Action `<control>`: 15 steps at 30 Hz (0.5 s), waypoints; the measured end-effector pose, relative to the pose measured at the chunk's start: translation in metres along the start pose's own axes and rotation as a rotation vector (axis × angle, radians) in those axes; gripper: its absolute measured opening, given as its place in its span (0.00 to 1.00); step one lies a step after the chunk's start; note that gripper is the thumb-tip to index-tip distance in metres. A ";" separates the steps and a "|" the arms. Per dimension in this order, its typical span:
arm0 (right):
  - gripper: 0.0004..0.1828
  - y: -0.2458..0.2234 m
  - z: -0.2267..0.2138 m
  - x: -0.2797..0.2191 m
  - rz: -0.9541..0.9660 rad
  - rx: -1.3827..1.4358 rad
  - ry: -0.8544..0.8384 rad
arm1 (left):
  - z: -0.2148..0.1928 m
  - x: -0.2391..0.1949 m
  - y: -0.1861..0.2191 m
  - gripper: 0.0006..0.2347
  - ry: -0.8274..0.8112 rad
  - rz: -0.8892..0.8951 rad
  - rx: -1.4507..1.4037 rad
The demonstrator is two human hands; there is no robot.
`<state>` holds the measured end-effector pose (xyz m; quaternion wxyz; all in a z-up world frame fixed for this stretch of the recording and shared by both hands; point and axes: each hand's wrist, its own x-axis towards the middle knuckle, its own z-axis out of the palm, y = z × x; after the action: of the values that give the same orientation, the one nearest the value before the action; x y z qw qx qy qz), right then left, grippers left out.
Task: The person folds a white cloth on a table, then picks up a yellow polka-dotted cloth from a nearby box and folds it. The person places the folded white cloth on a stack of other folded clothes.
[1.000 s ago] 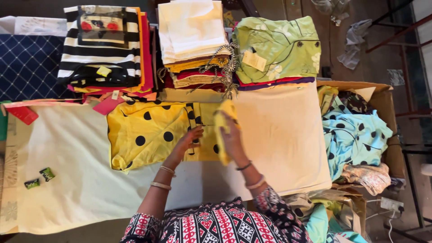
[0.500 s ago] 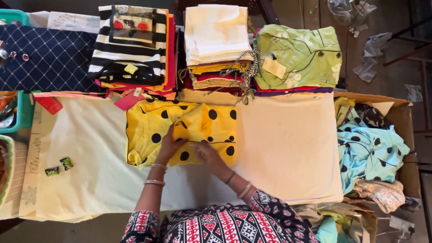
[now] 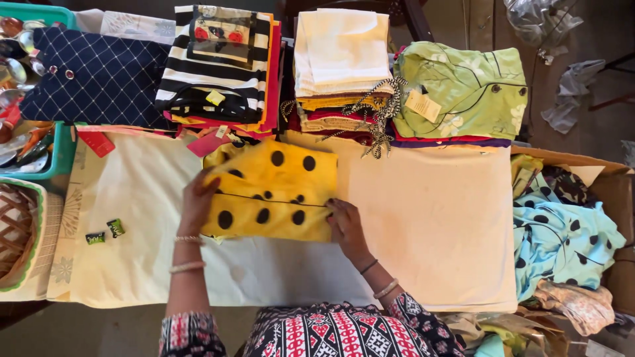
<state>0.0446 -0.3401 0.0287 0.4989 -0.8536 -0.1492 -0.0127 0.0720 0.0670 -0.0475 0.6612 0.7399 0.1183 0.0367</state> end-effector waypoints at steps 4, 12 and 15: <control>0.27 0.002 0.018 0.013 -0.194 -0.312 -0.133 | -0.032 0.010 -0.049 0.24 0.043 -0.139 0.466; 0.37 0.049 0.047 0.006 0.182 -0.120 0.083 | -0.018 -0.028 -0.015 0.37 0.097 0.018 0.469; 0.43 0.048 0.055 0.009 0.576 0.428 0.060 | -0.013 -0.038 0.003 0.32 0.187 -0.229 0.534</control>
<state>0.0594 -0.3130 -0.0384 0.6538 -0.7360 0.1126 0.1350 0.0331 0.0711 -0.0387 0.4294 0.8628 0.2668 -0.0025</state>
